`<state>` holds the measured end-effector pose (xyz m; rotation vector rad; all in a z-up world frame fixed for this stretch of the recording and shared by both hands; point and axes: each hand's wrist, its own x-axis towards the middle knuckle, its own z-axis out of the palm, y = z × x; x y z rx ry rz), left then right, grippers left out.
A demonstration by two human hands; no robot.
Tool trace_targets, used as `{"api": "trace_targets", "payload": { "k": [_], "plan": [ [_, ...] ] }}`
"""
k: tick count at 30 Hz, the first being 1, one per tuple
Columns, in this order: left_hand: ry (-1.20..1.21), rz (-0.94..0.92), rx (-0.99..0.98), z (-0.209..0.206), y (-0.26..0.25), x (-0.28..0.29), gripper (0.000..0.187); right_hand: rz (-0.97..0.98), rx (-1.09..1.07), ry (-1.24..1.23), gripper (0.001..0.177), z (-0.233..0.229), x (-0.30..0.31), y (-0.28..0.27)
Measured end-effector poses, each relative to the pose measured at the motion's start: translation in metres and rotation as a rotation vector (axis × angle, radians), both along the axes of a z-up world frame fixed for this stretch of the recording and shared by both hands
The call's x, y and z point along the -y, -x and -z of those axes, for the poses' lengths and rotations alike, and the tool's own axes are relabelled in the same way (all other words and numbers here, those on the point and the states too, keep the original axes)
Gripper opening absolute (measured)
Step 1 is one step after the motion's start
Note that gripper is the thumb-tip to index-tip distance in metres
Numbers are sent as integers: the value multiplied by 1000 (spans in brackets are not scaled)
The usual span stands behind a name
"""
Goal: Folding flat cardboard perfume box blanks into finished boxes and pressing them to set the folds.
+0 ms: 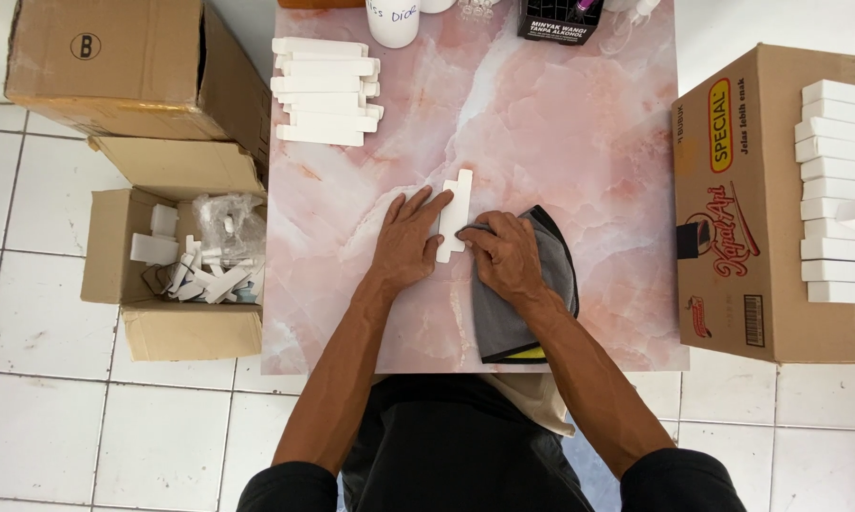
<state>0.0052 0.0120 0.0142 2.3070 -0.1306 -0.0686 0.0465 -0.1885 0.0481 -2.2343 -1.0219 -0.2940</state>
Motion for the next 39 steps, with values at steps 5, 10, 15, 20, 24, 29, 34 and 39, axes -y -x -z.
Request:
{"api": "trace_targets", "payload": {
  "k": [5, 10, 15, 20, 24, 29, 34, 39],
  "plan": [
    [18, -11, 16, 5, 0, 0, 67, -17, -2, -23, 13, -1, 1, 5],
    [78, -44, 36, 8, 0, -1, 67, -16, -6, -37, 16, 2, 2, 10],
    [97, -35, 55, 19, -1, -2, 66, -31, -7, -29, 13, 6, 5, 10],
    [91, -31, 61, 21, -2, -2, 66, -66, -20, -38, 15, 0, 5, 12],
    [74, -23, 49, 20, -4, -2, 66, -142, -95, -56, 10, 7, 11, 7],
    [83, -22, 27, 19, -2, -2, 64, -81, -320, -282, 16, 19, 1, -4],
    [73, -29, 16, 22, -2, -2, 64, -115, -95, -152, 19, -5, -15, -2],
    [104, -37, 37, 22, -2, -2, 63, -91, -6, -106, 21, -5, -20, -5]
  ]
}}
